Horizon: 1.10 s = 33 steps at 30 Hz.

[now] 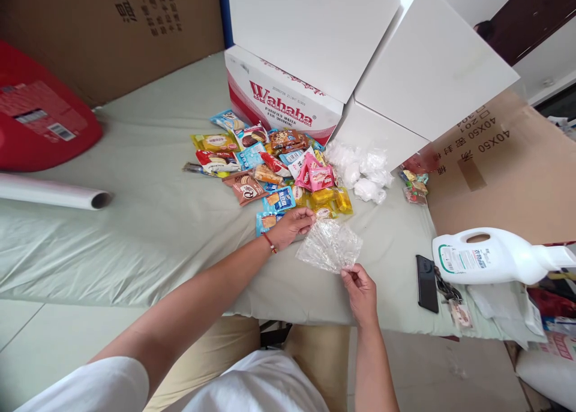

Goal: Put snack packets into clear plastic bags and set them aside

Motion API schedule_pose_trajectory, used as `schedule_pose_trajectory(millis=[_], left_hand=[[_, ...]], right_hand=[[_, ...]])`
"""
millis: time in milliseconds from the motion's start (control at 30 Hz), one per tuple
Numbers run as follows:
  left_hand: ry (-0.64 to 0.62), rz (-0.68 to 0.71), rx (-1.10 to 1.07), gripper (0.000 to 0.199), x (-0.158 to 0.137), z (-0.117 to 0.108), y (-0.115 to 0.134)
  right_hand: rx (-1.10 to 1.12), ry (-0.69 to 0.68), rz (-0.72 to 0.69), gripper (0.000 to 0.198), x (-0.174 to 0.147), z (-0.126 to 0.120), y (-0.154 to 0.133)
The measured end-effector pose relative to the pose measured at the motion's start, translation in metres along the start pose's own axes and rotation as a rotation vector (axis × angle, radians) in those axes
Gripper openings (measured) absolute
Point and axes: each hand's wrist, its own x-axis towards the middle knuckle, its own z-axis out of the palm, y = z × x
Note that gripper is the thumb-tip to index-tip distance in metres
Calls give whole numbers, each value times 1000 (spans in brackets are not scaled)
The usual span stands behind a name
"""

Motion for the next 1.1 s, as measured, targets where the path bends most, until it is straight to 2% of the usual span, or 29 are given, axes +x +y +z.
schedule_pose_trajectory(millis=[67, 133, 200, 233, 267, 333, 433, 500, 633, 733, 833, 1000, 1100], left_hand=[[-23, 1, -11, 42, -1, 0, 2], [-33, 3, -26, 40, -3, 1, 3], [-43, -4, -38, 41, -5, 2, 5], [-51, -9, -35, 41, -6, 2, 6], [-59, -14, -26, 42, -7, 3, 6], [-79, -16, -3, 43, -8, 3, 7], [-104, 16, 5, 42, -10, 4, 8], [-113, 38, -3, 43, -11, 4, 9], [-126, 35, 4, 44, -10, 3, 8], [-123, 27, -1, 44, -6, 2, 3], [-58, 24, -44, 43, -2, 1, 0], [85, 2, -303, 44, -16, 2, 12], [144, 57, -435, 37, -35, 3, 22]], right_hand=[[-4, 90, 40, 37, 2, -3, -1], [-2, 292, 9, 39, 6, -3, -10], [-32, 460, -126, 33, 10, 1, -28], [-74, 473, -222, 28, 12, 5, -39], [-131, 432, -321, 24, 15, 12, -51], [-264, 251, -483, 19, 24, 29, -73], [-399, 15, -575, 23, 41, 57, -90], [-435, -35, -613, 20, 50, 70, -90], [-449, 25, -670, 18, 53, 75, -80], [-446, 83, -653, 18, 42, 67, -75], [-430, 119, -651, 17, 27, 55, -71], [-421, 158, -678, 11, -6, 25, -58], [-403, 156, -654, 10, -28, 9, -42]])
